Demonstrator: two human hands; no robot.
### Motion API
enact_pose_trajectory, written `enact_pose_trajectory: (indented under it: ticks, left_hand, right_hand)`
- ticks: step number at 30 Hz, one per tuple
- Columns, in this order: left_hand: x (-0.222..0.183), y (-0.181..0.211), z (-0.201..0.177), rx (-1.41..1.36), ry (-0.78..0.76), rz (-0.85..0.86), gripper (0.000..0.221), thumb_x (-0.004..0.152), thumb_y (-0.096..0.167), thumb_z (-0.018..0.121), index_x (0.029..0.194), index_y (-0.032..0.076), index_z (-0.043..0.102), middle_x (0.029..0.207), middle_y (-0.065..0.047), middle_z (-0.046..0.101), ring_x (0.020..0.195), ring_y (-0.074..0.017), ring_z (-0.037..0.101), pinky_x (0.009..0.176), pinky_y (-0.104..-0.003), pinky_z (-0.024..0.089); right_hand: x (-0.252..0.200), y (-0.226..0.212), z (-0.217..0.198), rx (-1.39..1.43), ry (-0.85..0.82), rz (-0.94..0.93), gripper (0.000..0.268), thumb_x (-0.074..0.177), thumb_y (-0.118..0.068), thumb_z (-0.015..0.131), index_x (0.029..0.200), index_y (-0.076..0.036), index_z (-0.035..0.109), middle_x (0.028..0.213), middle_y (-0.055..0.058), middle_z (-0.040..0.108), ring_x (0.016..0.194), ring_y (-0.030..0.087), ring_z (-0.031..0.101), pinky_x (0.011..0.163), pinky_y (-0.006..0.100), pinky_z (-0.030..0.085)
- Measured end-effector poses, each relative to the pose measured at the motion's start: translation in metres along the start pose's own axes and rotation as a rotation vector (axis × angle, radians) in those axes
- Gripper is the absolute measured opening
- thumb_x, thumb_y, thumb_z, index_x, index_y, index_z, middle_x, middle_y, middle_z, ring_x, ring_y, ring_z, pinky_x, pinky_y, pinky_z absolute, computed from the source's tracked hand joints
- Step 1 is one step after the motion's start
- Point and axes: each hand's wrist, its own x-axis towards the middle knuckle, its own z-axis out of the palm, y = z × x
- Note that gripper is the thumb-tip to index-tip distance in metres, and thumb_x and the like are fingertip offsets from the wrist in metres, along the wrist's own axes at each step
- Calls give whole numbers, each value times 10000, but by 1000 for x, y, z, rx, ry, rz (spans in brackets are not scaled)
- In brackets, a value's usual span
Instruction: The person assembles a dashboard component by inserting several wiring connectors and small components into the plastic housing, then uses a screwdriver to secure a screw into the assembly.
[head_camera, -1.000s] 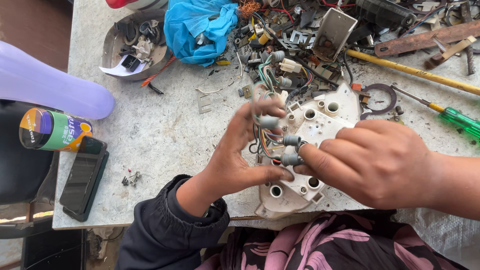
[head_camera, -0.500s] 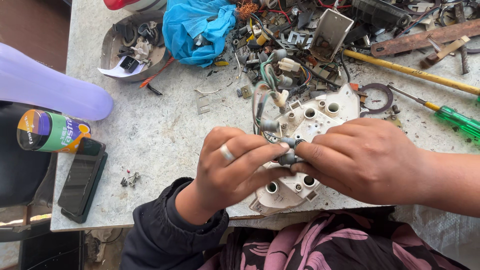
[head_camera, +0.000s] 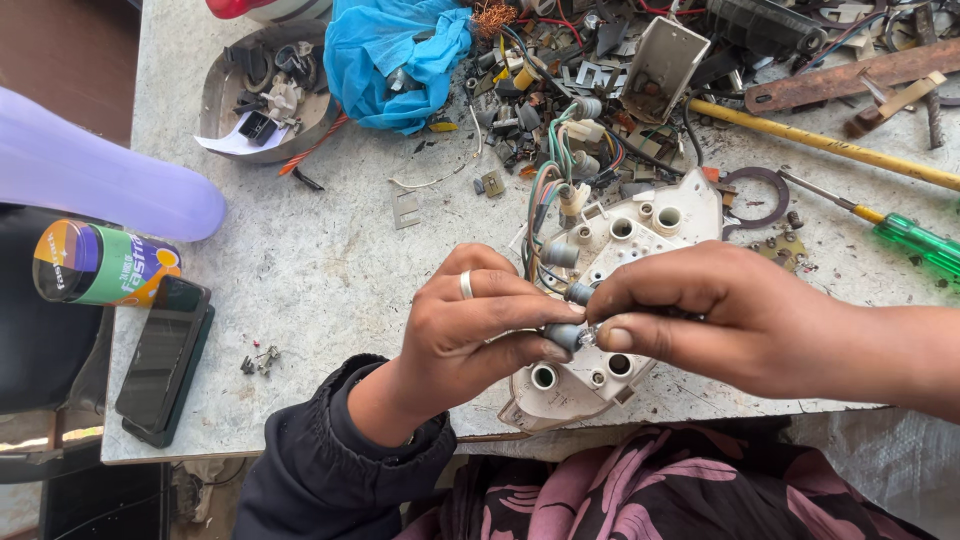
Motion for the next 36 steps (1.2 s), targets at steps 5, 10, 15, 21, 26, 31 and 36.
enact_pose_trajectory:
  ticks: [5, 10, 15, 21, 26, 31, 36]
  left_hand:
    - [1, -7, -3, -213, -75, -47, 302, 916, 303, 793, 1168, 138, 770, 1059, 33, 788, 904, -116, 695, 900, -276, 470]
    - [-1, -10, -10, -355, -114, -140, 327, 1002, 377, 700, 1184, 111, 759, 1044, 38, 791, 901, -108, 658, 929, -282, 455]
    - [-2, -14, -9, -376, -96, -168, 304, 974, 364, 742, 1157, 124, 778, 952, 49, 770, 903, -111, 624, 896, -277, 486]
    - [1, -8, 1, -13, -24, -48, 339, 786, 239, 926, 1081, 163, 776, 981, 45, 785, 878, -94, 688, 824, -271, 480]
    - [5, 0, 5, 102, 48, -21, 400, 747, 249, 933, 1108, 171, 779, 931, 56, 744, 855, -128, 629, 824, -277, 490]
    - [6, 3, 5, 189, 73, 17, 432, 751, 239, 937, 1138, 165, 760, 919, 54, 730, 869, -151, 622, 839, -308, 483]
    - [4, 3, 8, 298, 77, 138, 476, 809, 253, 930, 1189, 128, 671, 1008, 26, 719, 914, -204, 603, 895, -365, 467]
  right_hand:
    - [1, 16, -8, 411, -41, 193, 311, 1064, -258, 605, 1198, 14, 671, 776, 46, 593, 674, 100, 492, 564, 285, 423]
    - [3, 25, -13, 907, 33, 202, 308, 1069, -223, 565, 1205, 50, 609, 750, 68, 563, 591, 128, 463, 492, 287, 368]
    - [3, 27, -11, 889, 84, 193, 277, 1090, -198, 546, 1185, 59, 590, 816, 109, 628, 557, 109, 451, 446, 280, 346]
    - [-7, 27, -3, 581, 52, 327, 250, 1074, -190, 601, 1228, 5, 629, 721, 64, 487, 553, 81, 394, 455, 265, 336]
    - [1, 19, -11, 895, 22, 142, 272, 967, -183, 612, 1149, 18, 590, 945, 112, 689, 606, 114, 461, 477, 276, 353]
    - [7, 1, 1, 264, 129, 324, 301, 855, -299, 722, 1003, -40, 688, 724, 3, 591, 585, 82, 459, 470, 243, 371]
    - [10, -8, 9, -347, 121, 339, 569, 701, -463, 901, 1104, -134, 670, 618, 54, 603, 547, 177, 559, 503, 328, 469]
